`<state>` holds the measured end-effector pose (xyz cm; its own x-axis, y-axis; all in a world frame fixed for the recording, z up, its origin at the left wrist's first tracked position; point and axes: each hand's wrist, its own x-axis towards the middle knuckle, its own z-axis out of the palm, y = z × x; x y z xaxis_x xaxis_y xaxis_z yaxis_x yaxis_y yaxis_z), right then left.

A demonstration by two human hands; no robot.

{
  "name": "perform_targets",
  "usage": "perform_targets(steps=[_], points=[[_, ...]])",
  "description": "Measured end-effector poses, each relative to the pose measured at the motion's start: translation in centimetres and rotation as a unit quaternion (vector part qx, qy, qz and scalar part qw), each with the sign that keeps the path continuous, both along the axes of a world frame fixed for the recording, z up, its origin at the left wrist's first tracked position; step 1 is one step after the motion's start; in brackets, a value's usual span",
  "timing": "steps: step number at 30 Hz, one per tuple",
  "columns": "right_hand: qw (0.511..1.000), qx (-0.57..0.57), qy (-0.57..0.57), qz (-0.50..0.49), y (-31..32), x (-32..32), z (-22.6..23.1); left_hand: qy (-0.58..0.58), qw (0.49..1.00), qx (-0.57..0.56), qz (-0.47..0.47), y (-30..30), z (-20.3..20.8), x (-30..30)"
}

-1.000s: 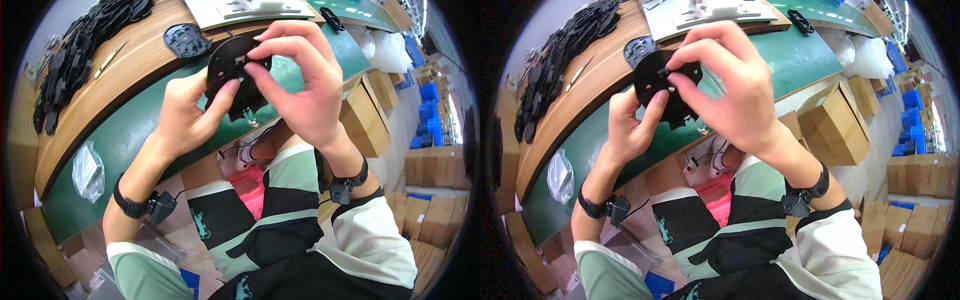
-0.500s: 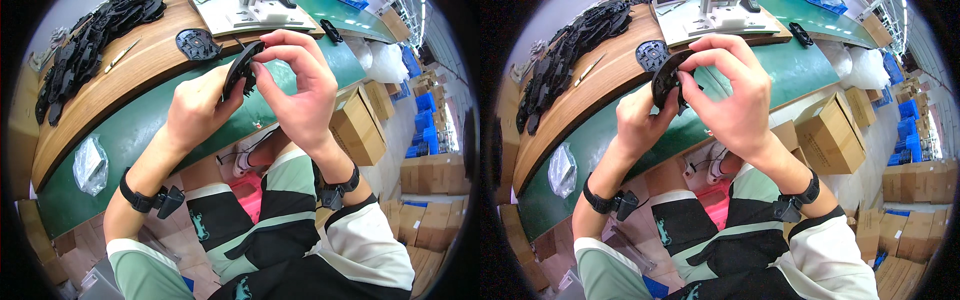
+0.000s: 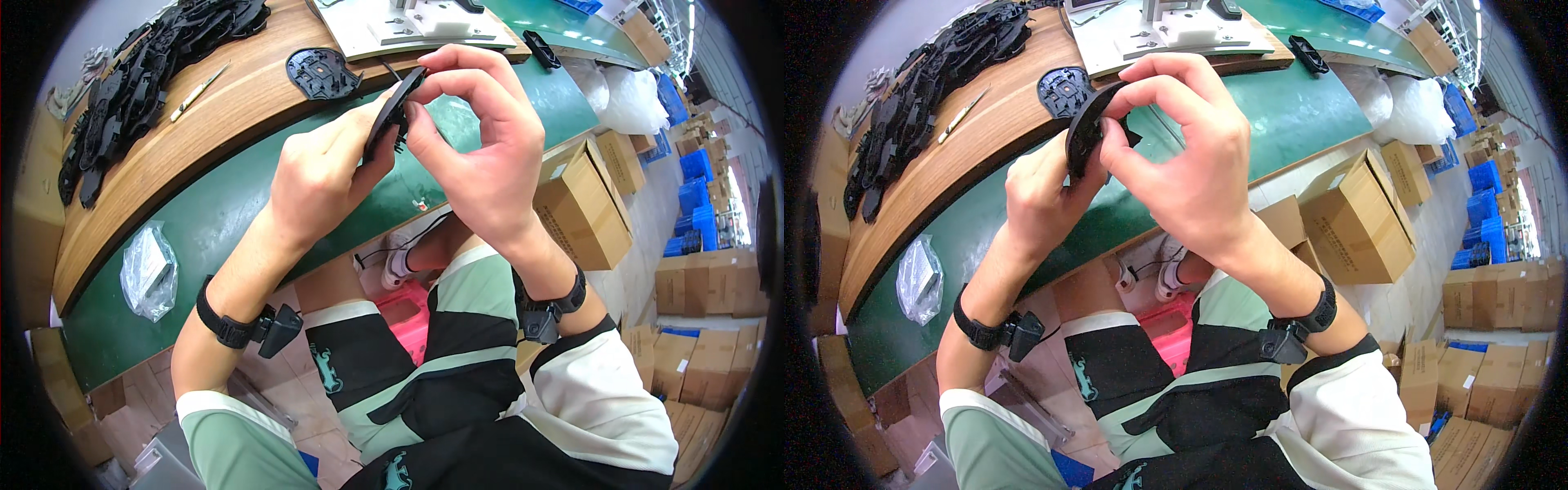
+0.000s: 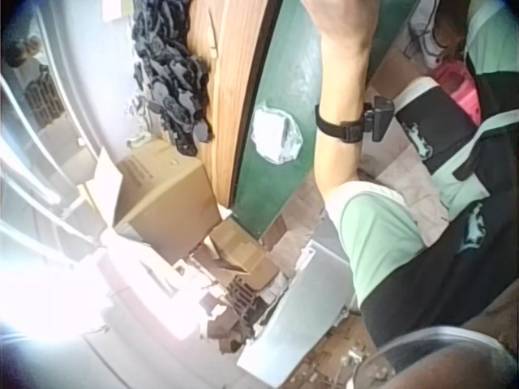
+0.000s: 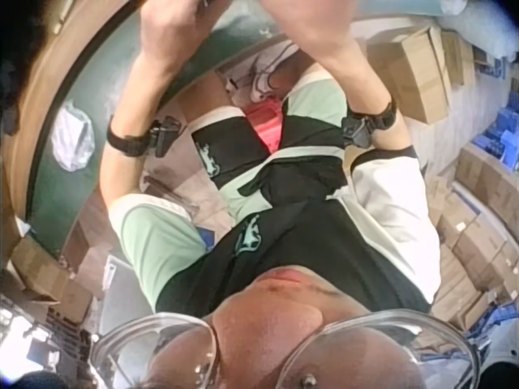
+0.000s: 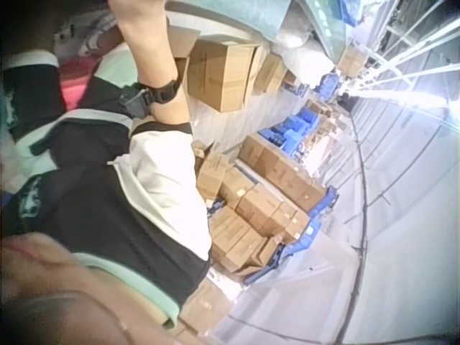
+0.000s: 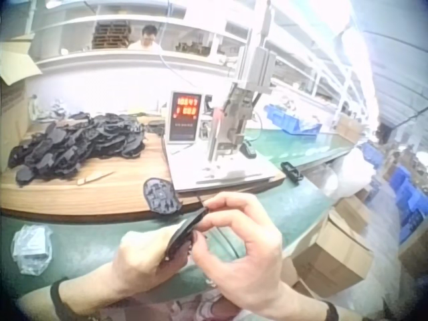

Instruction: Assembling computer mouse components using a pneumatic press.

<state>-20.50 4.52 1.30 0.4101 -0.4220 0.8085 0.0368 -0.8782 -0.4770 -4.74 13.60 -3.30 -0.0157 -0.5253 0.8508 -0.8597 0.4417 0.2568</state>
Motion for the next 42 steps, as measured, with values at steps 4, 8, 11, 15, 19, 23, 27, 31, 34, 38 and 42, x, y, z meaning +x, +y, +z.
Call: perform_targets(steps=[4, 8, 11, 15, 19, 23, 27, 31, 34, 38, 42], points=[[1.000, -0.004, 0.009, -0.006, 0.2, 0.3, 0.2, -0.010, 1.000, -0.003, 0.008, 0.1, -0.1, 0.2], [1.000, 0.010, 0.012, 0.001, -0.1, 0.2, 0.1, -0.005, 1.000, 0.003, 0.005, 0.0, -0.1, 0.1], [0.997, 0.071, 0.008, 0.022, 0.0, 0.1, -0.1, -0.003, 1.000, 0.014, 0.005, -0.1, 0.0, 0.1], [0.994, 0.076, 0.071, 0.046, -0.2, -0.6, -0.1, -0.009, 1.000, 0.017, 0.008, -0.1, -0.2, 0.2], [0.993, 0.080, 0.070, 0.050, -0.3, -0.6, 0.0, -0.009, 1.000, 0.019, 0.006, -0.1, -0.1, 0.2], [0.992, 0.091, 0.065, 0.051, -0.3, -0.5, -0.2, -0.010, 1.000, 0.028, 0.006, 0.0, -0.2, 0.3], [0.991, 0.122, 0.012, 0.045, -0.2, 0.0, -0.4, -0.007, 1.000, 0.026, 0.001, -0.2, -0.3, 0.3], [0.991, 0.105, 0.058, 0.058, -0.3, -0.6, -0.2, 0.008, 1.000, 0.023, 0.007, -0.2, -0.2, 0.3], [0.989, 0.122, 0.053, 0.071, -0.5, -0.7, -0.2, 0.023, 0.999, 0.031, 0.009, -0.2, -0.2, 0.2], [0.977, 0.201, -0.018, 0.066, -0.2, -0.9, -0.5, 0.057, 0.997, 0.057, 0.017, -0.1, -0.5, 0.4], [0.972, 0.225, 0.008, 0.063, -0.1, -2.9, -2.1, 0.150, 0.984, 0.088, 0.038, 0.0, -0.3, 0.5]])
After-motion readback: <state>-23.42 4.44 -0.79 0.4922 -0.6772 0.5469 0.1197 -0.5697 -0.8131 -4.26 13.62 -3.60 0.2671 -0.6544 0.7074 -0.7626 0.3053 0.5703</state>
